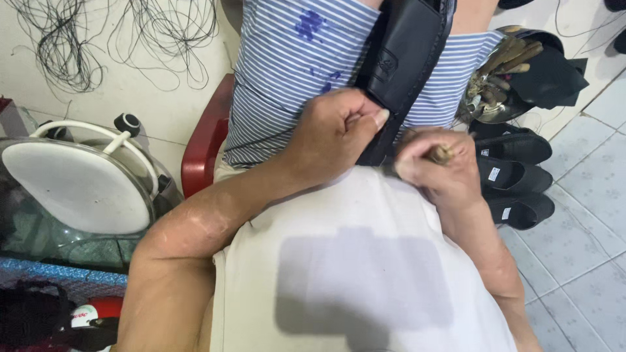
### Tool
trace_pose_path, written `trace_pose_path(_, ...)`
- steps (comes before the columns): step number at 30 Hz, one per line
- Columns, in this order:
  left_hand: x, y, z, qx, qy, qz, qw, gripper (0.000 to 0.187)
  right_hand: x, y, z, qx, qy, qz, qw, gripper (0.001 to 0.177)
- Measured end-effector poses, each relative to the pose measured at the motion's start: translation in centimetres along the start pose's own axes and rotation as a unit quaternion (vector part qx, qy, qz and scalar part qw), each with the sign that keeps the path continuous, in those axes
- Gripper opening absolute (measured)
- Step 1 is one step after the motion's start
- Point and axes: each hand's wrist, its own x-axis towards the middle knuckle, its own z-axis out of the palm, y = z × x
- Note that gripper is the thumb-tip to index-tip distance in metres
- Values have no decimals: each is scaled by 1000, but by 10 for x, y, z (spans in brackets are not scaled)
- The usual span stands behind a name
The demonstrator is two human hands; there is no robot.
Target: The person sews a black shoe using a needle and thread. They repeatedly push the needle through the shoe material and pull the thread to secure stitches, working on the shoe while seated.
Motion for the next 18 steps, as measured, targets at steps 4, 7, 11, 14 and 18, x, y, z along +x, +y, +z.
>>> trace_pose_path(4,7,4,2,-7,22,2,1000,15,-18,-38,-4,-82,-10,41,996,25)
trace_pose_path(7,2,4,2,-16,19,-1,1000,17,-16,-29,-5,-238,27,-55,969,27)
trace_pose_path(11,2,3,-2,-32,1,3,999,17,4,-22,19,-429,56,-203,878,38)
trace_pose_path(14,0,5,-1,-27,18,-3,999,15,19,-5,15,-329,81,-152,929,7)
trace_pose_path(18,-1,1,2,-27,17,5,999,13,1,7,8,110,115,45,986,12)
